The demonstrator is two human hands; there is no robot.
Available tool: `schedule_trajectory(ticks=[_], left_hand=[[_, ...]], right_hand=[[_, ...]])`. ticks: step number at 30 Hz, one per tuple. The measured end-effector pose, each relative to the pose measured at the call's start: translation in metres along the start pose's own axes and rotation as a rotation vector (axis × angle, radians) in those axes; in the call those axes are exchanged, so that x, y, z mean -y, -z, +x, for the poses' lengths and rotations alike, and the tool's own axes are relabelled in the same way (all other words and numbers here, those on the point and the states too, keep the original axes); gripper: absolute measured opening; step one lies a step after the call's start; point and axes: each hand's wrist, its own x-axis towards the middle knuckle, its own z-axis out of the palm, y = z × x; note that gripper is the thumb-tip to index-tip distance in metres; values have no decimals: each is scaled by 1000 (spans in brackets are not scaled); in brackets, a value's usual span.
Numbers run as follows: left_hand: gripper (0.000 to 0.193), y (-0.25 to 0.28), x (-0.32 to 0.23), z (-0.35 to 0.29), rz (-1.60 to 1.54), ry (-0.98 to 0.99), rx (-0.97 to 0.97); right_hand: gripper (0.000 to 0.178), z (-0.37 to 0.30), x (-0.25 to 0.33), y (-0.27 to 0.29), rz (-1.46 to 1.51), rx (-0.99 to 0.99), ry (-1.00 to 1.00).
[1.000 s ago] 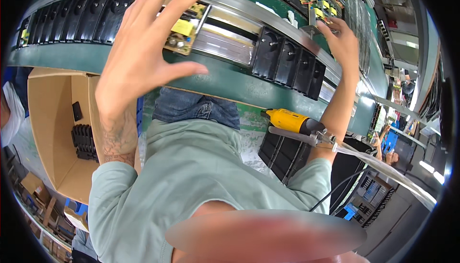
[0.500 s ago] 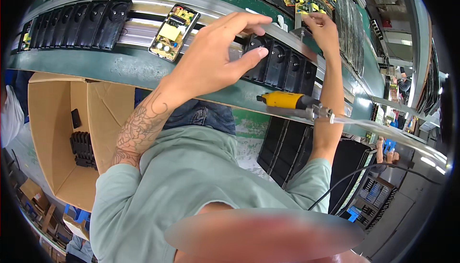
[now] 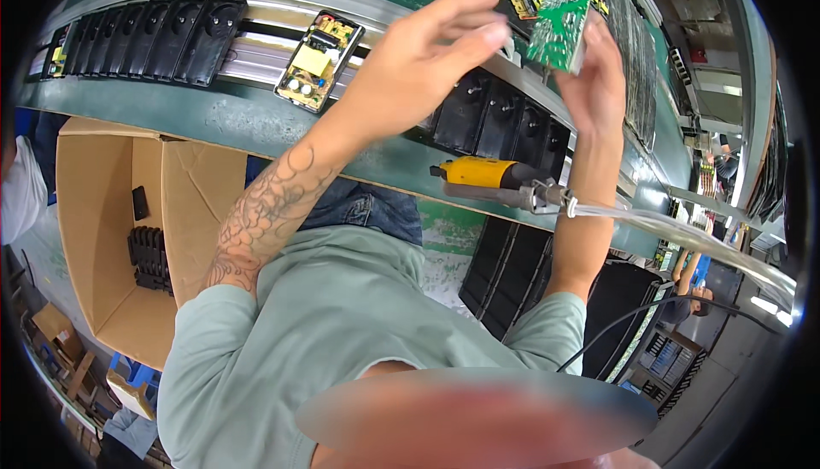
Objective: Assembling circuit boards and electronic components on an industrial production line and placing them into boxes.
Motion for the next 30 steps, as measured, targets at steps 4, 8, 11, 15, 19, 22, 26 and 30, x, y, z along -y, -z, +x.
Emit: schedule_trajectory(ticks=[4,8,11,15,19,22,26,30], left_hand=[[30,-11,-4,13,-349,57,-38],[30,-12,-5,16,-563,165,-33],[30,-11,0,15,-864,411,-31],[30,-14,5,11,-988,508,-9],[31,-17,3,7,-985,508,-15],[29,-17,-2,6,-895,472,-83],[26,-17,-1,8,-870,365,-129],[24,-19,-2,9,-809,292,-119]], right_hand=[[31,-40,9,-56,379,123,-141],[30,-61,14,-73,564,104,-301],[31,-78,11,-75,228,57,-78],[33,-81,10,-84,-163,-91,167],[33,-76,9,-83,-557,-212,451],[32,-70,7,-76,-888,-183,807],[26,-69,12,-71,-979,-77,766],[23,-79,17,-68,-608,-44,347]])
